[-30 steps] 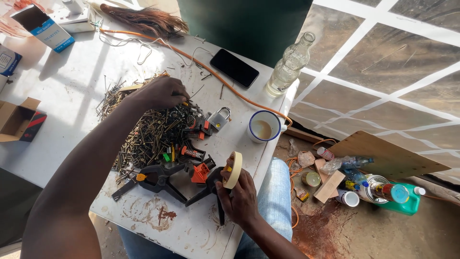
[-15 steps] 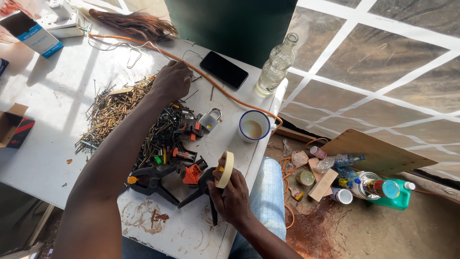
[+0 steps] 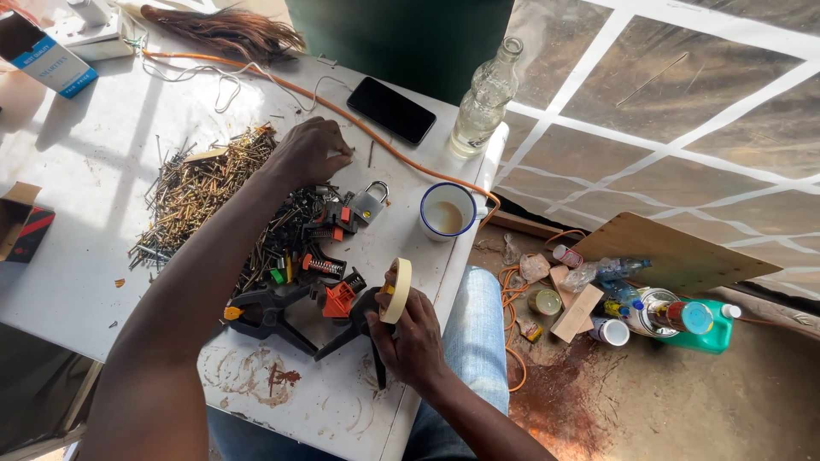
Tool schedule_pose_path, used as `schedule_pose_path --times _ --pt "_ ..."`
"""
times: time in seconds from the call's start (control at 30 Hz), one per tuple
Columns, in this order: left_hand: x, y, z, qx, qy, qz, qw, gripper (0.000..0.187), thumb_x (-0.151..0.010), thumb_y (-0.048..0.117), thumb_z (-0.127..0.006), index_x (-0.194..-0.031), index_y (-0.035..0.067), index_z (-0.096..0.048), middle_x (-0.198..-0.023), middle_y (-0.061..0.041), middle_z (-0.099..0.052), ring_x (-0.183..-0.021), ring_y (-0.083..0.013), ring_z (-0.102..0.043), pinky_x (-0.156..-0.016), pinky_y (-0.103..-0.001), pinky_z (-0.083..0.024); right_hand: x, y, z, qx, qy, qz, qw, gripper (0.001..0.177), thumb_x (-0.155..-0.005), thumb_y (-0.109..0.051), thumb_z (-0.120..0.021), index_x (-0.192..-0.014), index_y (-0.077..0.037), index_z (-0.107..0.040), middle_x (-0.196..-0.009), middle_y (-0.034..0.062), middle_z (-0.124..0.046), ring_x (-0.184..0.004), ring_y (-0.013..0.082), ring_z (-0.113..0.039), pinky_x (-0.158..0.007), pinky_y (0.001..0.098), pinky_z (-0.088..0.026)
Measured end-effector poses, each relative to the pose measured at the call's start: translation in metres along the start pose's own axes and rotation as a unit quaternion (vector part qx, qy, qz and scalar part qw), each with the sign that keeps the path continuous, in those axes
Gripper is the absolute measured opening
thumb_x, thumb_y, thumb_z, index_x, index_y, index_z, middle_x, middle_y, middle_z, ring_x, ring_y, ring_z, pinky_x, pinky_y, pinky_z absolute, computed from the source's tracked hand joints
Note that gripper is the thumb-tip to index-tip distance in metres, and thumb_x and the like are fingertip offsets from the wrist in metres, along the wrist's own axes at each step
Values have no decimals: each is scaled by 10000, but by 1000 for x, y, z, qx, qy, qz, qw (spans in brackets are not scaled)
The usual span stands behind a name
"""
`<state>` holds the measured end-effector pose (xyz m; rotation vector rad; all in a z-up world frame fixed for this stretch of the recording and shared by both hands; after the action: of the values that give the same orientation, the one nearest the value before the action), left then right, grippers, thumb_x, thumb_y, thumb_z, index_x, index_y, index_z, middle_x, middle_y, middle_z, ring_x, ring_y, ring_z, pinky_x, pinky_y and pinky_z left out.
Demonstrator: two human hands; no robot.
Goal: The person sits with a table on their lap and sorts through a large pile of screws and nails. They move aside tools like clamps and a tape roll, then pick through the pile to separate specific fasteners and place them into a small cardboard box.
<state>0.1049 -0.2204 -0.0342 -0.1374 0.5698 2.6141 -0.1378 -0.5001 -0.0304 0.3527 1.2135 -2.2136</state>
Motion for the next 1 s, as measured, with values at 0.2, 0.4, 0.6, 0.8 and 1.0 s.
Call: schedule_pose_path --times 0.2,0.4,0.6,0.8,1.0 --pt "22 54 51 87 -171 178 965 249 -776 68 -663 -938 112 -847 -862 -73 -819 -775 -178 -768 -733 -323 -619 -8 -9 9 -21 4 2 1000 288 -1031 -252 -593 -1181 -11 -641 -1360 202 -611 -1157 389 -641 -910 470 -544" --pt "-11 30 9 61 -3 189 980 146 -861 286 -762 -864 140 -777 -823 4 -769 -777 -212 -714 -733 -410 -528 -2 -4 4 -9 2 -2 1000 289 -1019 -252 -608 -1175 -11 -636 -1303 206 -637 -1109 368 -656 -918 466 -537" --pt "-35 -3 -50 33 3 208 978 83 -757 186 -708 -679 213 -702 -616 9 -675 -639 -292 -703 -607 -445 -556 0 2 -2 -31 50 10 998 227 -1031 -241 -606 -1135 -45 -655 -1323 232 -605 -1119 477 -643 -843 562 -560" --pt "11 -16 -29 -18 -114 224 968 143 -729 341 -757 -788 223 -813 -763 -91 -761 -799 -407 -734 -764 -539 -584 -3 -2 1 -27 52 6 998 228 -1030 -244 -606 -1122 -42 -659 -1308 222 -615 -1114 458 -658 -847 544 -564" --pt "39 82 45 91 -41 145 984 188 -964 84 -662 -990 -51 -791 -807 -274 -717 -869 -550 -683 -797 -685 -550 -7 -10 8 -28 40 -1 999 236 -1043 -237 -593 -1140 -32 -656 -1349 234 -589 -1122 485 -645 -837 587 -565"
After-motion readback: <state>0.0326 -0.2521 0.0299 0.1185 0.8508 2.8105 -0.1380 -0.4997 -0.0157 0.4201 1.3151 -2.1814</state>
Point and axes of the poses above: each hand's wrist, its own x-axis away from the middle knuckle, its own z-axis out of the back of the hand, y = z × x, the point moved 3 cm from there along -x, towards the middle knuckle
